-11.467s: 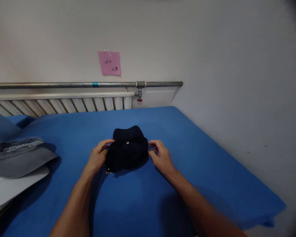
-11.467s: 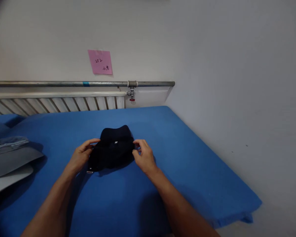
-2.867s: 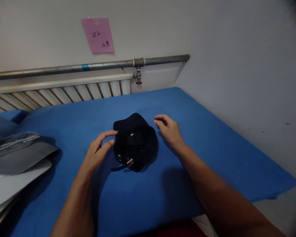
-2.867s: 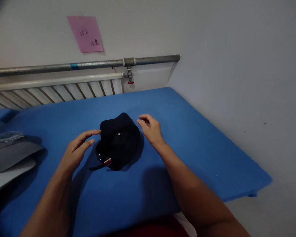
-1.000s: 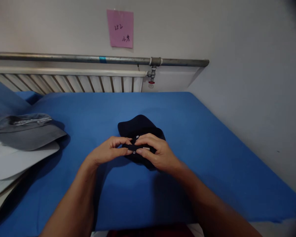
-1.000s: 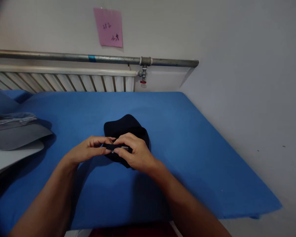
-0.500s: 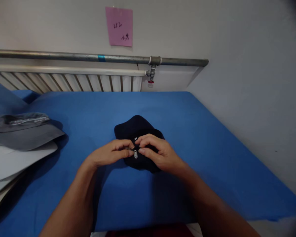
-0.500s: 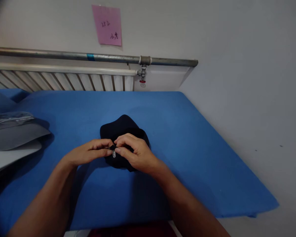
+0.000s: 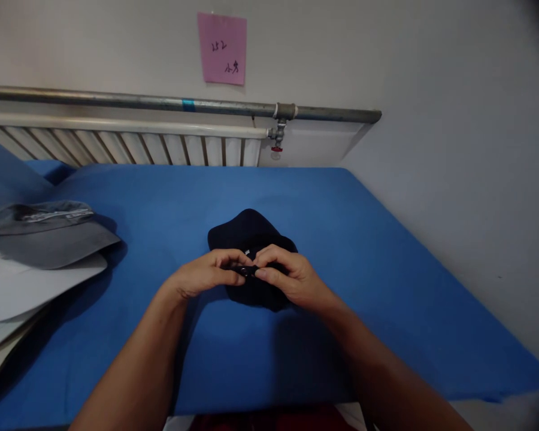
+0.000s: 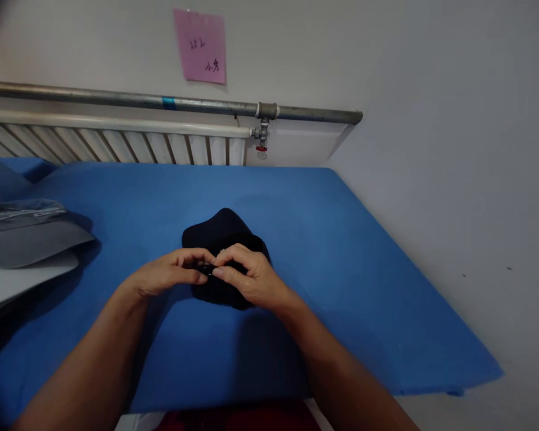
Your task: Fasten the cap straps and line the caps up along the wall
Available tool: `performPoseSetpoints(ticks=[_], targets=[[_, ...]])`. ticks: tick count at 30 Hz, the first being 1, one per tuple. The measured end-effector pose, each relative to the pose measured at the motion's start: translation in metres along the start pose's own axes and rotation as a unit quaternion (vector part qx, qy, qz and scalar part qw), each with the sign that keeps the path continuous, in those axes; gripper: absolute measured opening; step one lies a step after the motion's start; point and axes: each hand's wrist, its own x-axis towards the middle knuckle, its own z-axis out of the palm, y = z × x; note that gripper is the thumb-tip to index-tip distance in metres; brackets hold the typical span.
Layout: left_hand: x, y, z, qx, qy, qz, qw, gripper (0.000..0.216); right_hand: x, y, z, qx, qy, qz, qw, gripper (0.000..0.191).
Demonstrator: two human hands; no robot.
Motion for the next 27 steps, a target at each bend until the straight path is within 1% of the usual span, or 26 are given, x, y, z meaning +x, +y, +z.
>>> performPoseSetpoints(ticks=[4,7,13,17,20,23,27], targets=[[0.001,-0.004,-0.002,-0.076,0.021,0.025,0.997,0.028,0.001,0.004,0.001,0.011,0.039,0.026,0.999,0.003],[0.004,-0.007,-0.001,-0.113,0.052,0.026,0.992,0.026,0.001,0.006,0.001,0.000,0.056,0.017,0.998,0.004],[0.007,-0.006,0.001,-0.105,0.088,0.011,0.991,0.022,0.001,0.005,0.000,0.015,0.030,-0.020,0.999,0.007],[0.005,-0.005,0.001,-0.086,0.091,-0.007,0.992,0.019,0.001,0.003,-0.002,-0.020,0.018,-0.030,0.999,0.009],[0.006,-0.007,0.001,-0.110,0.087,0.003,0.990,0.020,0.001,0.003,-0.003,-0.031,0.011,-0.020,0.999,0.009],[0.008,-0.008,0.002,-0.141,0.098,0.012,0.985,0.022,0.001,0.003,-0.003,-0.021,0.010,-0.011,1.000,0.010],[0.011,-0.007,0.006,-0.152,0.125,0.008,0.980,0.022,0.001,0.005,-0.001,-0.049,0.020,-0.032,0.998,0.009]])
